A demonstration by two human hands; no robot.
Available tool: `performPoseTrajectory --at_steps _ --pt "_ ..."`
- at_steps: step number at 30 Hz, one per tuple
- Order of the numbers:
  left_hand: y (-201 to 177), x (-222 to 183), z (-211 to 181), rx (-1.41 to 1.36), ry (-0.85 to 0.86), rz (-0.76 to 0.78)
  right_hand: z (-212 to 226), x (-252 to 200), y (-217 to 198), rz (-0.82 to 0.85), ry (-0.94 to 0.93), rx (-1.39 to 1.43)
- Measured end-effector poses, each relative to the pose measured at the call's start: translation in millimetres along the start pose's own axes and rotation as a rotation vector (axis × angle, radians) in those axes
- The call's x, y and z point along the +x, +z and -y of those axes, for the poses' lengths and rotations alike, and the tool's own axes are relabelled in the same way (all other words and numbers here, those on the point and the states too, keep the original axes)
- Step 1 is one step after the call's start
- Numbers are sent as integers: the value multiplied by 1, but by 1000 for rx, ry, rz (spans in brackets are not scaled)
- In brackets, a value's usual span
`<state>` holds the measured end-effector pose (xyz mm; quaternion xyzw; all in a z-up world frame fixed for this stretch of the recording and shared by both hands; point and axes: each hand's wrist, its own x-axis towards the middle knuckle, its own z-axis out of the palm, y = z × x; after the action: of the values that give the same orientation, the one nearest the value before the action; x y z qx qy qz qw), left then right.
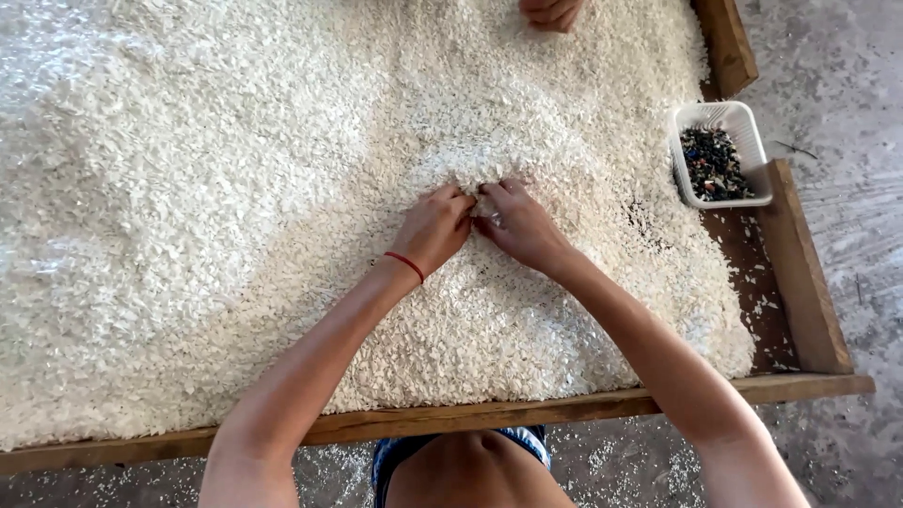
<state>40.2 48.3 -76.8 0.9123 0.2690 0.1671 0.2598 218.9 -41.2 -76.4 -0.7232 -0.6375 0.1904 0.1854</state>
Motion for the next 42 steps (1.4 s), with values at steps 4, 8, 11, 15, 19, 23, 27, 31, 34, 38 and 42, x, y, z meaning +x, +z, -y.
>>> performPoseTrajectory --at_steps 4,8,11,15,19,23,27,31,34,38,42 --pt "-16 -2 -8 -214 -159 110 34 -15 -36 109 131 281" --pt "-29 -10 -2 -714 -351 175 49 -34 -73 221 292 856" --pt "-27 -11 7 -1072 -458 179 52 -33 -95 289 346 1020" --pt "-24 -7 15 -1313 -518 251 13 -23 -97 309 251 1148" --pt "-43 -3 -12 -1426 -550 259 22 -31 -120 315 234 1111" --pt "-60 0 -10 -1413 -520 277 60 -40 -150 325 200 976" --pt "-62 3 9 -1381 -429 244 59 -41 -160 379 210 815" --pt "-109 -2 -28 -1342 -405 210 36 -40 -148 411 225 702" --pt "-127 -7 -42 -1289 -404 204 31 -37 -141 375 217 467" --pt "-128 -8 -39 -1241 -381 187 43 -38 -142 253 222 262" --pt "-133 -7 -42 -1209 -383 155 45 -39 -139 186 203 137"
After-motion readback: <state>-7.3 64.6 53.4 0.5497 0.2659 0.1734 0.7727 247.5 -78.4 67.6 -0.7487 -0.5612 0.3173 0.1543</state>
